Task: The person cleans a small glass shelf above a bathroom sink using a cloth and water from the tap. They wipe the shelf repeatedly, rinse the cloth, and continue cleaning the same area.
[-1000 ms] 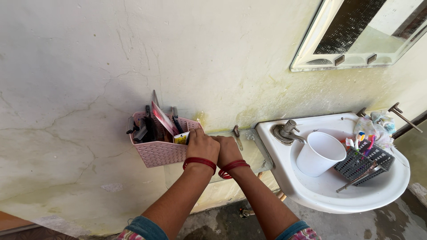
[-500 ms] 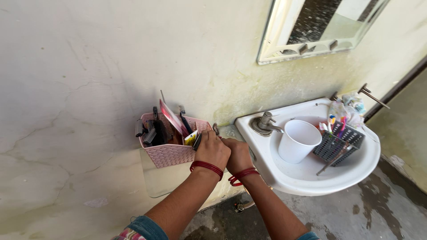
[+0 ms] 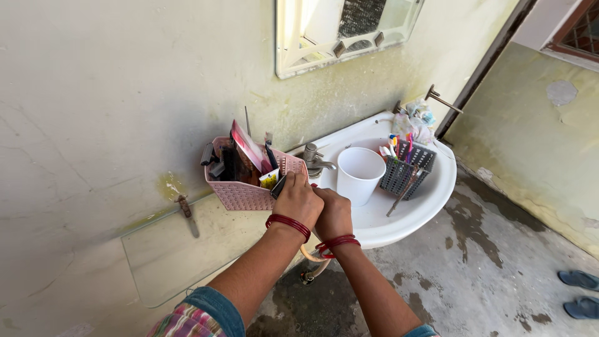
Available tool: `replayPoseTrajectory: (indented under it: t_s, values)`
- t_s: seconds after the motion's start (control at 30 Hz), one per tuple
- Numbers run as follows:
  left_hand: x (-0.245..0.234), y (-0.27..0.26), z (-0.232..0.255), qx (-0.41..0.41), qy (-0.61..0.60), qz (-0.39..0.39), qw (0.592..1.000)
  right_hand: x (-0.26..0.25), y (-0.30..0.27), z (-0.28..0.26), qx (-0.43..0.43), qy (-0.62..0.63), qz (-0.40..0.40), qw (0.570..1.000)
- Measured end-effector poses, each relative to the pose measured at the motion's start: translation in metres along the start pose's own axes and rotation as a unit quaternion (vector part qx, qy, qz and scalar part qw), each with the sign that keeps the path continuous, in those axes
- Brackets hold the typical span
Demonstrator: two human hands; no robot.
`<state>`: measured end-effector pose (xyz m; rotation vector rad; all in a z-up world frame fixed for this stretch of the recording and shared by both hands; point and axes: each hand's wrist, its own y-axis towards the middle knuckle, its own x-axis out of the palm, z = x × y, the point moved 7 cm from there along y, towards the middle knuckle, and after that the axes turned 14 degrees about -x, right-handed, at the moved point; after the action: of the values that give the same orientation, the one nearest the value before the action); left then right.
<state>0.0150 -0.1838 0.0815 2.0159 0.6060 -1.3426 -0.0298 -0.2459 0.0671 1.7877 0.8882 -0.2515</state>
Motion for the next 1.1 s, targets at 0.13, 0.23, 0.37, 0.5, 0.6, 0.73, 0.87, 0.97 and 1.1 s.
replayPoseTrajectory:
  t_s: [0.13, 0.23, 0.37, 0.5, 0.6, 0.73, 0.87, 0.97, 1.1]
  values:
    - [0.001, 0.012, 0.0, 0.008, 0.014, 0.033, 0.999, -0.001, 0.006, 0.007, 0.001, -0.018, 0.027, 0.999]
    - [0.0, 0.012, -0.004, 0.008, 0.014, 0.054, 0.998, 0.003, 0.008, 0.004, 0.006, -0.04, 0.014, 0.999]
    - [-0.003, 0.005, -0.005, 0.014, 0.017, 0.043, 0.999, 0.0, 0.003, -0.007, -0.007, -0.035, 0.02, 0.999]
    - [-0.007, -0.006, -0.011, 0.023, 0.005, -0.007, 1.0, 0.004, -0.001, -0.016, 0.024, -0.047, -0.008, 0.999]
    - [-0.014, -0.012, -0.016, 0.033, 0.019, -0.027, 0.999, 0.008, -0.002, -0.023, 0.033, -0.058, -0.04, 0.997]
    - [-0.022, -0.018, -0.02, 0.032, 0.002, -0.059, 0.998, 0.006, -0.003, -0.034, 0.026, -0.043, -0.022, 0.998]
    - [-0.022, -0.022, -0.023, 0.034, 0.015, -0.076, 0.996, 0.01, -0.008, -0.037, 0.045, -0.047, -0.035, 0.997]
    - [-0.015, -0.024, -0.023, 0.041, 0.01, -0.072, 0.997, 0.013, -0.013, -0.035, 0.046, -0.039, -0.035, 0.998]
    - [0.002, -0.022, -0.022, 0.039, 0.008, -0.073, 0.997, 0.021, -0.015, -0.027, 0.053, -0.027, -0.034, 0.998]
